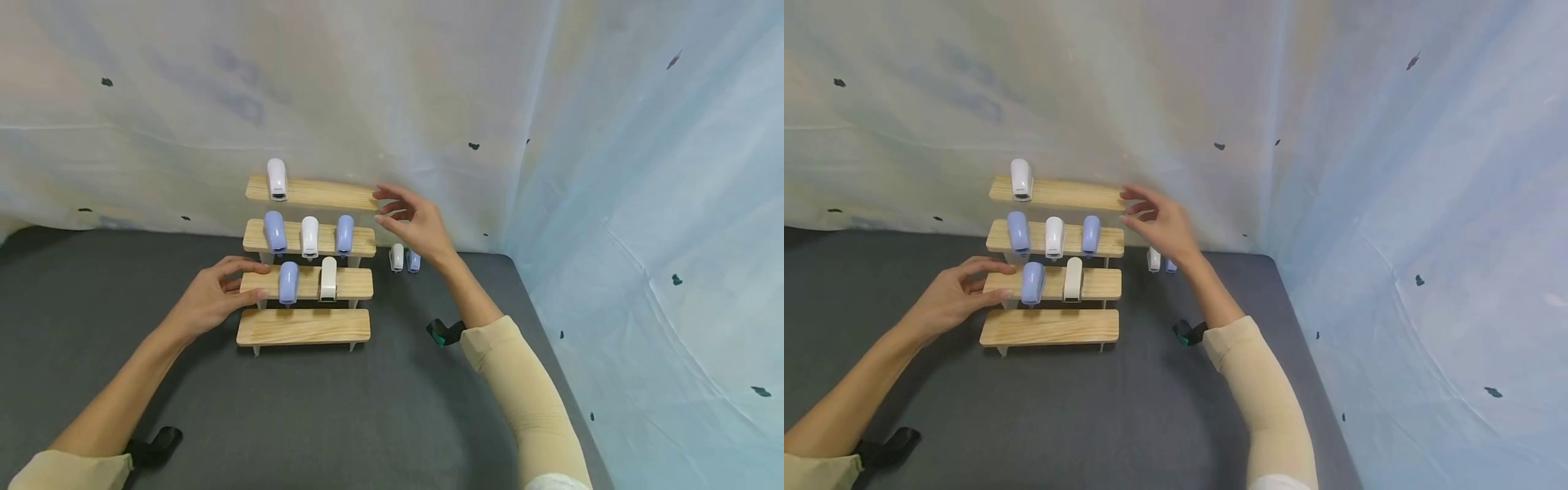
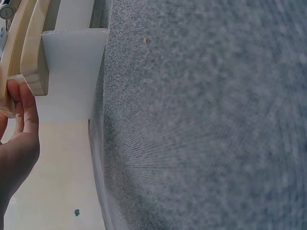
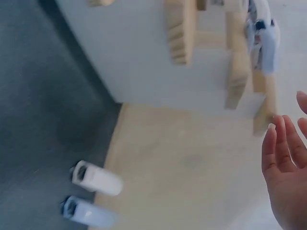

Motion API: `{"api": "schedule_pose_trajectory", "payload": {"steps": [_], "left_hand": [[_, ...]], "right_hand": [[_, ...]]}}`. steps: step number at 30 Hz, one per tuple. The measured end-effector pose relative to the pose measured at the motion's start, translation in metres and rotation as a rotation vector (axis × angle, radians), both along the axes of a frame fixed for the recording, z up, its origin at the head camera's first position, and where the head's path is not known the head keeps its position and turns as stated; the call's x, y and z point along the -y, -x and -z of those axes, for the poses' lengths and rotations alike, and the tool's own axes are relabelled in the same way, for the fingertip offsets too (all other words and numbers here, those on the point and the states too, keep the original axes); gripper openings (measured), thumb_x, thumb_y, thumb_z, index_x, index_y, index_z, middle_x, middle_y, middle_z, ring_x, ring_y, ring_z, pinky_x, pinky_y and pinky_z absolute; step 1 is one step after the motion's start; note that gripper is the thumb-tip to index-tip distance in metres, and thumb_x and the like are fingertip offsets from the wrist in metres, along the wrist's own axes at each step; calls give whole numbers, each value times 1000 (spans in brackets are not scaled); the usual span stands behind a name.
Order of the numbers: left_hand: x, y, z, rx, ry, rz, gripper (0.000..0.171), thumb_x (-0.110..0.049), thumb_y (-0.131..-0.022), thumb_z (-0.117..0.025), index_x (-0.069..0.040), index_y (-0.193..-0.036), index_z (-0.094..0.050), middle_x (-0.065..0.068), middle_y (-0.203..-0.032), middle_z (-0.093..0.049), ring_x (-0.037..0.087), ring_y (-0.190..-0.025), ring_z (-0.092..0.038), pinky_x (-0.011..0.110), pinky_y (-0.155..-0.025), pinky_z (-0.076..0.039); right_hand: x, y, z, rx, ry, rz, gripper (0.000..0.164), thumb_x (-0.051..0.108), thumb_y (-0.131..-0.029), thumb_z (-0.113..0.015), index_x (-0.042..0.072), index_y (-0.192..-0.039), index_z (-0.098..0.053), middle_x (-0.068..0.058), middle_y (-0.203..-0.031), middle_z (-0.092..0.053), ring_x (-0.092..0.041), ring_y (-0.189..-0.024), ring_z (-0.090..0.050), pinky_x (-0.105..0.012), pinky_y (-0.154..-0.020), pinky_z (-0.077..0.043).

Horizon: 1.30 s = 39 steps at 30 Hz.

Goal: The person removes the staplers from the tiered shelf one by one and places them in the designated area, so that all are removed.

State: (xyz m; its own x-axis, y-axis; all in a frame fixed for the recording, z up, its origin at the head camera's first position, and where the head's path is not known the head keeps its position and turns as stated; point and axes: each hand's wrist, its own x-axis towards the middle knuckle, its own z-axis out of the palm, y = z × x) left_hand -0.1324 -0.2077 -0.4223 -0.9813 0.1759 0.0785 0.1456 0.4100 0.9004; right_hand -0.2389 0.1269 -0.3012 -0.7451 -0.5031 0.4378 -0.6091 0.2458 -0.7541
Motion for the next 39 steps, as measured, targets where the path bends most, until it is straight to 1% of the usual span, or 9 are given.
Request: {"api": "schedule_pose_trajectory", "payload": {"steps": [5,8,13,18,21,25,29,34,39], "left_hand": [[0,-1,2,0,1,11,44,-30,-94,-72,-10,-131,-62,12,-141,-46,43,-126,-49,25,-76,-48],[0,-1,4,-11,4,6,44,-31,-93,-72,-11,-131,-62,10,-140,-46,42,-125,-50,22,-76,-48],[0,-1,5,-25,3,-1,43,-31,-94,-72,-11,-130,-63,8,-139,-47,30,-100,-58,27,-61,-46],[0,0,5,-16,13,0,44,-33,-93,-72,-11,-130,-63,9,-139,-47,38,-122,-51,33,-79,-49],[0,0,4,-13,14,-2,44,-34,-93,-73,-12,-130,-63,9,-138,-47,42,-130,-45,26,-86,-47],[0,0,3,-18,4,-7,43,-33,-93,-72,-12,-129,-63,8,-138,-48,30,-108,-56,21,-68,-45],[-1,0,3,-22,1,-12,42,-33,-93,-72,-12,-129,-63,7,-137,-47,18,-83,-54,28,-58,-43],[-1,1,2,-12,9,-4,44,-34,-94,-71,-12,-130,-63,9,-139,-47,33,-113,-54,22,-70,-47],[-1,1,4,4,-3,0,44,-34,-94,-71,-12,-131,-62,8,-139,-46,37,-115,-54,26,-71,-49]], "right_hand": [[15,-3,-10,-1,-12,-2,48,-5,-90,-69,-10,-136,-53,-28,-124,-62,-38,-99,-64,-50,-88,-52],[22,-3,-16,0,-10,-13,48,-5,-90,-70,-10,-135,-54,-27,-124,-62,-36,-98,-63,-48,-88,-52],[34,-3,-23,8,-19,-43,48,-4,-90,-70,-9,-136,-54,-26,-124,-62,-34,-98,-63,-45,-89,-52],[45,-1,-26,42,-51,-34,50,-1,-91,-70,-5,-138,-54,-22,-127,-63,-30,-103,-64,-38,-90,-52],[53,0,-27,62,-51,-42,51,-1,-91,-70,-5,-138,-53,-22,-127,-62,-31,-108,-63,-38,-93,-51],[66,8,-22,55,-55,-67,52,0,-90,-72,-6,-137,-54,-23,-129,-62,-34,-117,-60,-41,-98,-49],[77,25,-8,20,-80,-86,54,6,-89,-76,-2,-138,-55,-18,-129,-63,-28,-118,-60,-35,-98,-50],[90,32,-6,44,-119,-86,59,12,-89,-77,3,-142,-53,-13,-133,-62,-22,-118,-59,-27,-97,-48],[99,34,-7,93,-168,-77,64,15,-89,-78,7,-145,-50,-9,-136,-59,-18,-120,-58,-21,-99,-45]]}}
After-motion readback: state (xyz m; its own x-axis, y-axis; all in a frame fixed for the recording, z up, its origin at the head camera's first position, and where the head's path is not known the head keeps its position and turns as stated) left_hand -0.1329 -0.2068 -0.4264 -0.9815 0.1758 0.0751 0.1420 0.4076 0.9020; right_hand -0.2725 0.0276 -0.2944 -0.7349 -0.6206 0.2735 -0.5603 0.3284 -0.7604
